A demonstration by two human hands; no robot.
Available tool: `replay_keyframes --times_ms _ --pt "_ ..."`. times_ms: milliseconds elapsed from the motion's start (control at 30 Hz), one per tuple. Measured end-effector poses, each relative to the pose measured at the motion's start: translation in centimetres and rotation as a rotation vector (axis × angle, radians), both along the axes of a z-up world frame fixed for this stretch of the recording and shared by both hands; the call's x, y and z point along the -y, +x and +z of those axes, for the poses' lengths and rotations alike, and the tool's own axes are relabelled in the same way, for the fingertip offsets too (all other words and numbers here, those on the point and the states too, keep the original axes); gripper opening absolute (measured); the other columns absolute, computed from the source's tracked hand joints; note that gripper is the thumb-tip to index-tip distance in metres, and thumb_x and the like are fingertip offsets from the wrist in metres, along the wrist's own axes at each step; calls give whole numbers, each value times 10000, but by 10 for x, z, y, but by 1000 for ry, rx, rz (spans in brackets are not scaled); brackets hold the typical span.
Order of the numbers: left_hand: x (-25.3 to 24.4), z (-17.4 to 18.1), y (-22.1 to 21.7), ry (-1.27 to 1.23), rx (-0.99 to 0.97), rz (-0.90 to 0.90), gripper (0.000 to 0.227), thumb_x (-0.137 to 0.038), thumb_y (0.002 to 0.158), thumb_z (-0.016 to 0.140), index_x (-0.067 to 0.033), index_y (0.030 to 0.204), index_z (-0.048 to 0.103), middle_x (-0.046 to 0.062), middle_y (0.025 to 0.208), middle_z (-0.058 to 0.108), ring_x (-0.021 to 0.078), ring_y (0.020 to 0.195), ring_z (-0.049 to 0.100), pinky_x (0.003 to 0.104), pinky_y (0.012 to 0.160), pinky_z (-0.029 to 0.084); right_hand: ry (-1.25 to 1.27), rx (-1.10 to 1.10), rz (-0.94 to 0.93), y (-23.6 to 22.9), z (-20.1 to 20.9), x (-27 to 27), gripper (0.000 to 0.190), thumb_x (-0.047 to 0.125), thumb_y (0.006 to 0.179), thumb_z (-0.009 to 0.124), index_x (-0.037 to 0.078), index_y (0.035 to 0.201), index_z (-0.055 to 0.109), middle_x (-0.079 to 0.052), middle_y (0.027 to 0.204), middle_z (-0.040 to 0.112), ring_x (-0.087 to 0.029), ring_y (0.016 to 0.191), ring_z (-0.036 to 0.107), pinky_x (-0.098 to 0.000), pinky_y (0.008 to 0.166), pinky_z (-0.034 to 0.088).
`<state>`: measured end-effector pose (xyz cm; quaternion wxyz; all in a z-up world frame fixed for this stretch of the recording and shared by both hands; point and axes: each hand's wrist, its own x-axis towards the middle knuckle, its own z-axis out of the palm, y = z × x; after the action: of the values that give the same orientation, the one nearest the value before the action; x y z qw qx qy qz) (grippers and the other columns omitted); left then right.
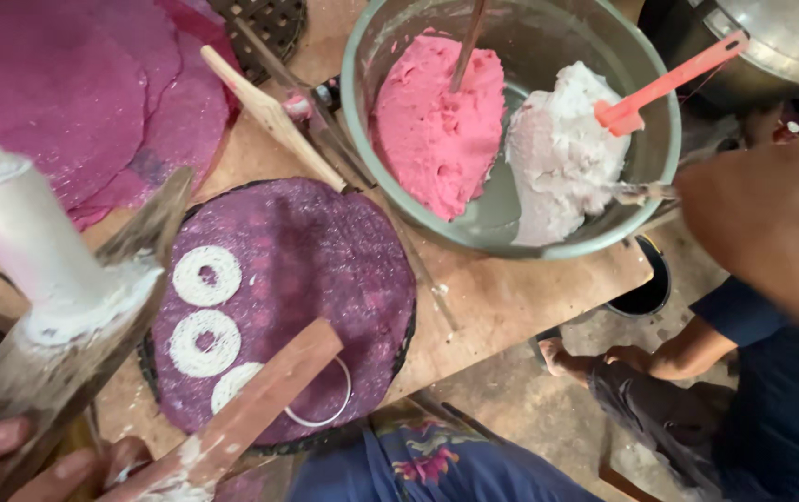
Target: The person applies white paste rings and circular patterns onto purple and pink mats using a wooden spatula and a piping tool.
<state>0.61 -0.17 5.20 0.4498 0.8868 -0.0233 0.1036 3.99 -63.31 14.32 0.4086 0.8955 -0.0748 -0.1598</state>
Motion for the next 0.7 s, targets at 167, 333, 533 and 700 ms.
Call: replay_keyframes --times_ms 167,333,533,700 --pt "34 -3 1 6 -17 19 342 -334 800 836 -92 1002 703 80 966 691 273 880 670 414 767 526 -3 94 318 42 28 -17 288 231 953 581 319 1186 727 10 784 755 -194 665 736 -413 769 464" --pt "56 -15 -11 20 -52 50 339 -329 805 839 -89 998 699 80 966 683 273 882 663 416 769 521 -108 -49 613 136 -37 -15 167 256 961 581 204 1008 733 36 780 708 -155 751 700 -383 829 414" --pt "71 -23 -24 37 -103 98 335 -323 811 842 -85 993 694 80 966 674 273 883 654 420 771 515 -94 -249 755 175 -108 -6 182 247 908 620 188 784 739 16 726 711 -148 692 678 -390 801 430" --pt "66 -25 -37 48 -123 127 332 -319 816 844 -81 989 691 80 966 667 273 885 647 422 772 510 5 -337 810 165 -122 -3 191 222 885 639 213 717 729 25 701 708 -151 679 670 -365 787 434"
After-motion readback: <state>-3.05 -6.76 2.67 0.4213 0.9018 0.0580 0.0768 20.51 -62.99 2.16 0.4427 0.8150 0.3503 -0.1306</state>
